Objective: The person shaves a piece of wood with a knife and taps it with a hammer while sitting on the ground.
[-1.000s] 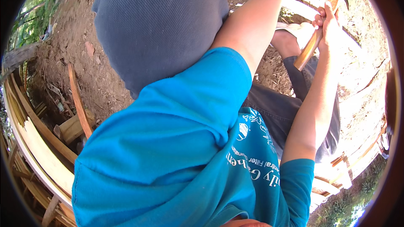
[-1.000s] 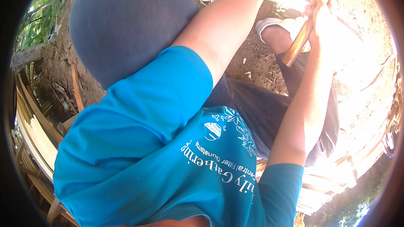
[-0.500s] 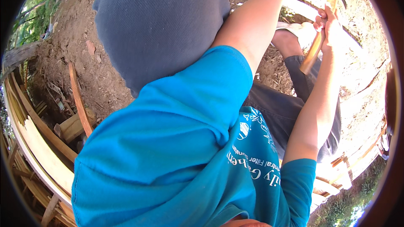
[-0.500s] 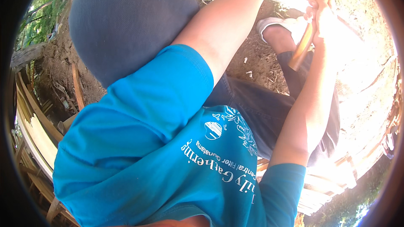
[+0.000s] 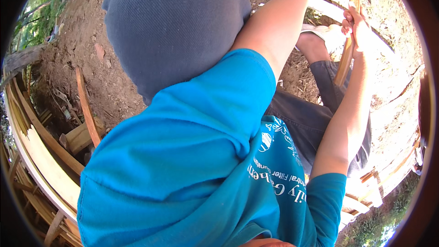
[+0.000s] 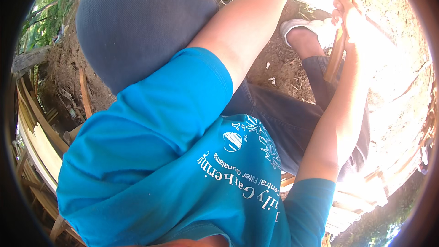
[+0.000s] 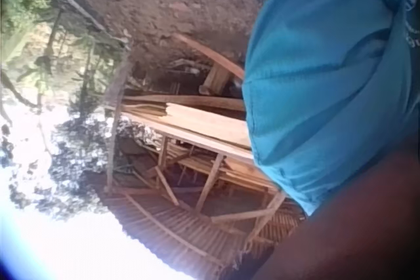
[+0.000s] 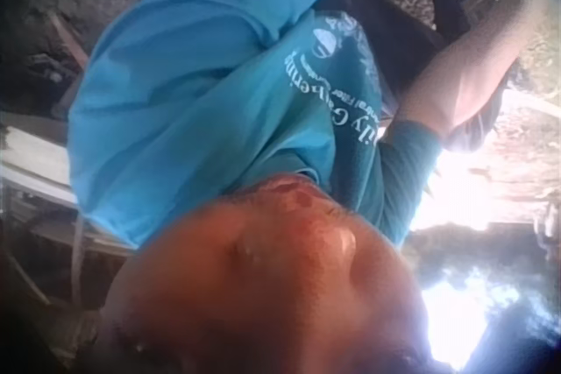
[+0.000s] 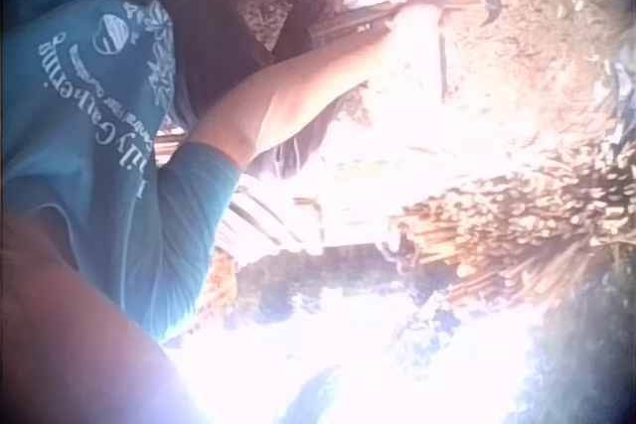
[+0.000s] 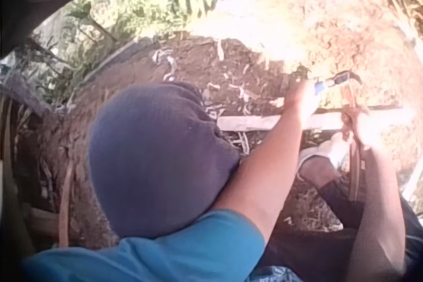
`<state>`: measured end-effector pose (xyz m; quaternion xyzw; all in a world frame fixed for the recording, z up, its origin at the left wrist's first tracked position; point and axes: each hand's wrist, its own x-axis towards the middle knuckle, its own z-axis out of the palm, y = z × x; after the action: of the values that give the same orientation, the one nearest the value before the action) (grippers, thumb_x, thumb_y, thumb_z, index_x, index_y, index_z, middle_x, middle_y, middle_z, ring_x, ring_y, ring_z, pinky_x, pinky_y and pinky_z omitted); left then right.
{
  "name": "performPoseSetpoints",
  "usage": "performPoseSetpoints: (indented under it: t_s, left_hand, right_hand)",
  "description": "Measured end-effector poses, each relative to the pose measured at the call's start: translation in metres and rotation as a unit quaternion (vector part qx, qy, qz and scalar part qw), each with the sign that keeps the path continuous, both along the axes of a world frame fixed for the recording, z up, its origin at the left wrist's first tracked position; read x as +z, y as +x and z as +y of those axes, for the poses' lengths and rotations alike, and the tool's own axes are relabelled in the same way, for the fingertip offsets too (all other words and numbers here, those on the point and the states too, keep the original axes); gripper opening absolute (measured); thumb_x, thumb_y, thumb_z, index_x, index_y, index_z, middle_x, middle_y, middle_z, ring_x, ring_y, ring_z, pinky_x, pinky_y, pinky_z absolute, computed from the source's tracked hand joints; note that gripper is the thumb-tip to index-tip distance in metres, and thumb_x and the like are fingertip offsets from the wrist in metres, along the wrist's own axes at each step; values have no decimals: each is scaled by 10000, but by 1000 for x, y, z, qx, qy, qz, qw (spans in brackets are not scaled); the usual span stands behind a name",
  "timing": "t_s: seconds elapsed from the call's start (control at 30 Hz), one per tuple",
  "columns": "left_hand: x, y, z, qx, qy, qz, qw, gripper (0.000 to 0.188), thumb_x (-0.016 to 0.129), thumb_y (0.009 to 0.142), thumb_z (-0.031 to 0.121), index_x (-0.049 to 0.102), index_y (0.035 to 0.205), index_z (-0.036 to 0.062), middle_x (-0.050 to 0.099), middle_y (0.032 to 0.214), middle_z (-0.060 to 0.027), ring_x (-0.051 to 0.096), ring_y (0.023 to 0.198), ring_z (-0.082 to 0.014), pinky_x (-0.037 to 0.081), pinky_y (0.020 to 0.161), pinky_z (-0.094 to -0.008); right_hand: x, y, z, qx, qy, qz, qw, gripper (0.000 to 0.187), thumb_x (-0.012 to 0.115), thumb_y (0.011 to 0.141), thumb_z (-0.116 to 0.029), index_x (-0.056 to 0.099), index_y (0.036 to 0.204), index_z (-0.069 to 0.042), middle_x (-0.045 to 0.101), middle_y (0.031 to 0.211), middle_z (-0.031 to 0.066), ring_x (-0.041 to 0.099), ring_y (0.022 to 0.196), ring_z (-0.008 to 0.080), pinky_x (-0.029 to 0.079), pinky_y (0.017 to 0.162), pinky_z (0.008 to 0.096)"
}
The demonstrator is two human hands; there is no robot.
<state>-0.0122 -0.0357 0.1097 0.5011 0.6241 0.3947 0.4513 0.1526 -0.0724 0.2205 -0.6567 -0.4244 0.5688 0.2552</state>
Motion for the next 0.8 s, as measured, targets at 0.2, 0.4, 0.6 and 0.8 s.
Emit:
performPoseSetpoints:
  t_s: [0.2, 0.4, 0.6, 0.8]
  left_hand:
    - [-3, 1, 3, -35, -4, 67, 997, 260, 650, 942, 302, 747, 960, 61, 722, 1015, -235, 684, 938, -403, 517, 836, -496]
    - [6, -4, 1, -24, -29, 16, 999, 237, 643, 942, 277, 749, 954, 66, 723, 1015, -236, 692, 937, -385, 520, 825, -488]
    - [10, -6, -3, -22, 4, 46, 999, 186, 629, 923, 212, 741, 964, 69, 727, 1021, -229, 691, 925, -377, 521, 817, -479]
    - [1, 2, -1, 22, -62, -109, 992, 214, 598, 922, 223, 749, 977, 81, 729, 1004, -220, 685, 925, -346, 515, 805, -477]
  right_hand:
    - [2, -5, -4, -55, 46, 10, 997, 179, 614, 1035, -207, 477, 954, -123, 500, 738, -24, 414, 515, 60, 375, 485, 249]
    - [-2, -17, -6, -137, 74, 3, 988, 170, 598, 1046, -217, 481, 978, -115, 491, 741, -25, 416, 519, 61, 381, 495, 249]
    - [1, -13, -6, -81, 62, 27, 994, 147, 579, 1055, -209, 475, 1010, -115, 498, 752, -13, 411, 523, 65, 387, 492, 250]
    - [-1, -8, -4, -18, 68, -25, 997, 122, 568, 1052, -174, 466, 1016, -117, 494, 754, -8, 406, 525, 69, 389, 474, 255]
